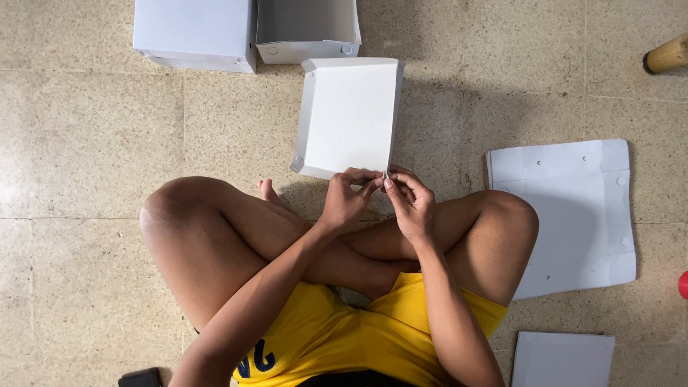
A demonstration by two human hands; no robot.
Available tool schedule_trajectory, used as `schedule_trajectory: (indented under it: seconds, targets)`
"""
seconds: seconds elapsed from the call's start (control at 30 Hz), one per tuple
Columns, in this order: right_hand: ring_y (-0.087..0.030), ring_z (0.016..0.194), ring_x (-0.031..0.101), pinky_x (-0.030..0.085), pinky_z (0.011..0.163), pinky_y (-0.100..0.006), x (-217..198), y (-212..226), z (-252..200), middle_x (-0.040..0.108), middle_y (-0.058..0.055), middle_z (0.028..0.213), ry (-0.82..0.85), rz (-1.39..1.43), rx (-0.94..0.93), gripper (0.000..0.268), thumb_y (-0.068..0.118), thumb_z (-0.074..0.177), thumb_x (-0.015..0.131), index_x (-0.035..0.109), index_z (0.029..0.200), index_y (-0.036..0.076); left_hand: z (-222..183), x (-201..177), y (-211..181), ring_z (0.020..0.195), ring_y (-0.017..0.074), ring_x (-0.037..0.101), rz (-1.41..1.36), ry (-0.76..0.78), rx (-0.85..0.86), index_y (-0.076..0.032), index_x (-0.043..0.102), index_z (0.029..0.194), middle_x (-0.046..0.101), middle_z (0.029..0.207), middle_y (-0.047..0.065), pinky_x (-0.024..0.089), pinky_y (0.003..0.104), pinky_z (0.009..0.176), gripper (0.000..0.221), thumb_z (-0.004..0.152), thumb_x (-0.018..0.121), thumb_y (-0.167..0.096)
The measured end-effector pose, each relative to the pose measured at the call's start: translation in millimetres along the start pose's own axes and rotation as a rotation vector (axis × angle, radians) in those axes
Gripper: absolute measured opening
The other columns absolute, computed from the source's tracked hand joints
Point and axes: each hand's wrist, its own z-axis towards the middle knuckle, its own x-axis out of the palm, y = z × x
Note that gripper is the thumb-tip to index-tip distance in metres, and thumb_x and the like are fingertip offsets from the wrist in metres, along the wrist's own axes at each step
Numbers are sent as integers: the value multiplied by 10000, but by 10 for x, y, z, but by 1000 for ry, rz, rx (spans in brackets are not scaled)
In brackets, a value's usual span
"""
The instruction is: Folding and assembling white cardboard boxes from flat sheets while sitting on the floor.
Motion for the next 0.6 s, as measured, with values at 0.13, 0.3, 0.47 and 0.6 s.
schedule_trajectory:
  seconds: [0.13,0.3,0.47,0.6]
  targets:
    - [-267,1021,712,605,844,-363,96,356,-4,701,-217,1159,-10,-77,-58,107,43,966,685,719,1039,-27,42,-13,-9,920,267,723,-57,-8,-26,-61,779,992,764,810,139,528,484,895,121,946,735,-164]
    - [-332,1092,696,578,891,-411,164,521,-14,713,-246,1167,1,-197,-263,199,-74,894,711,752,1079,-11,73,-32,6,893,211,708,-98,0,-54,-41,774,988,764,824,145,554,421,822,111,944,685,-91]
    - [-297,997,733,595,854,-387,155,399,10,739,-247,1078,-46,-151,-287,222,-143,840,749,772,1006,3,88,-41,-15,849,267,725,-36,19,-50,-24,770,955,736,794,184,572,419,744,101,929,709,-99]
    - [-240,986,738,598,873,-319,92,230,-9,737,-230,1083,-48,81,-94,280,-86,863,739,655,1128,-58,160,-63,130,842,366,732,27,25,-17,-26,771,921,721,816,203,587,442,750,84,899,729,-96]
